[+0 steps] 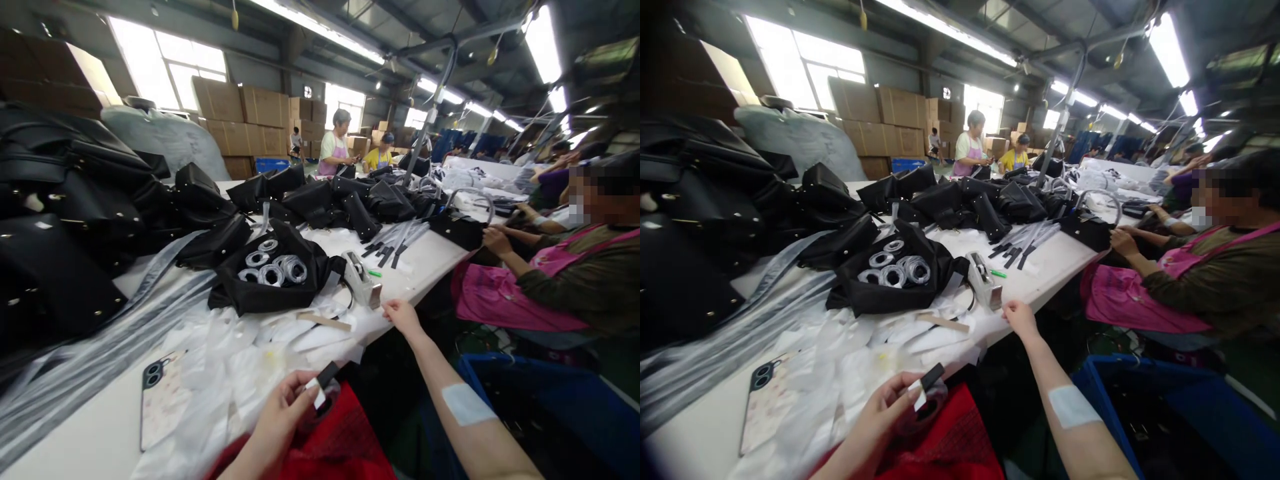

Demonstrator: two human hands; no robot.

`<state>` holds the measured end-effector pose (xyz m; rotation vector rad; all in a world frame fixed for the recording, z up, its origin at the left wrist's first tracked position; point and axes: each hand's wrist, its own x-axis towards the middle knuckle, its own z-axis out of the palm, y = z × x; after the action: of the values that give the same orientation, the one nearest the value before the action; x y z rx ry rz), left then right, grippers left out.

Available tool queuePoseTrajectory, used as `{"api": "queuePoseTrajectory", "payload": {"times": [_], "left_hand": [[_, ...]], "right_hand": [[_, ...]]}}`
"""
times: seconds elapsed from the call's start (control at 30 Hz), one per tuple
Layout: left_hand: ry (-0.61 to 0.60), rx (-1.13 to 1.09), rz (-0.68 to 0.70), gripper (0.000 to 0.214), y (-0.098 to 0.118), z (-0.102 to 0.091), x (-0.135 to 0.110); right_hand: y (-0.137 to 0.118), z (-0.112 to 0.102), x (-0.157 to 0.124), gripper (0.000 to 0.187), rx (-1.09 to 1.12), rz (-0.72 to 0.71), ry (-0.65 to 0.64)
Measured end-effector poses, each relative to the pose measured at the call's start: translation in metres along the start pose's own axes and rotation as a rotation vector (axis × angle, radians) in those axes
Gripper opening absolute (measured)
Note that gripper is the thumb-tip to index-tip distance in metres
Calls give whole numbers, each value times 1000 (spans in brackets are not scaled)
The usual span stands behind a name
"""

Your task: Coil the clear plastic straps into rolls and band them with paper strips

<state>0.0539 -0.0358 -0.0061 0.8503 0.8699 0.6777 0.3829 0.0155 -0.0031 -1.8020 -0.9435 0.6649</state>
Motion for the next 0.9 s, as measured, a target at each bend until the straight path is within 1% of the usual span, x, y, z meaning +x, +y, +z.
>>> {"api": "queuePoseTrajectory", "payload": {"times": [0.1,0.17,0.27,0.3,0.37,0.43,0.57,0.67,0.8,0.9], "left_hand": [[42,-10,55,53,7,7,-3],[87,-16,107,51,9,12,-4],[133,26,176,47,9,16,-3],[147,51,197,46,9,16,-4],[174,90,241,43,8,15,-5],[192,105,272,41,9,12,-7],[203,77,284,40,9,8,-11],[199,61,288,40,7,7,-12],[225,27,275,38,3,7,-10],[265,87,285,37,3,4,-10]], "right_hand": [[-17,16,-47,27,62,-21,-108],[-32,33,-87,31,159,-36,-236],[-51,58,-141,29,372,-39,-430],[-55,65,-155,28,425,-24,-473],[-57,76,-173,28,472,23,-515],[-56,84,-181,29,480,68,-524],[-50,94,-181,33,445,119,-506],[-46,99,-181,35,405,130,-501],[-44,102,-182,35,378,125,-496],[-45,101,-184,34,436,151,-558]]}}
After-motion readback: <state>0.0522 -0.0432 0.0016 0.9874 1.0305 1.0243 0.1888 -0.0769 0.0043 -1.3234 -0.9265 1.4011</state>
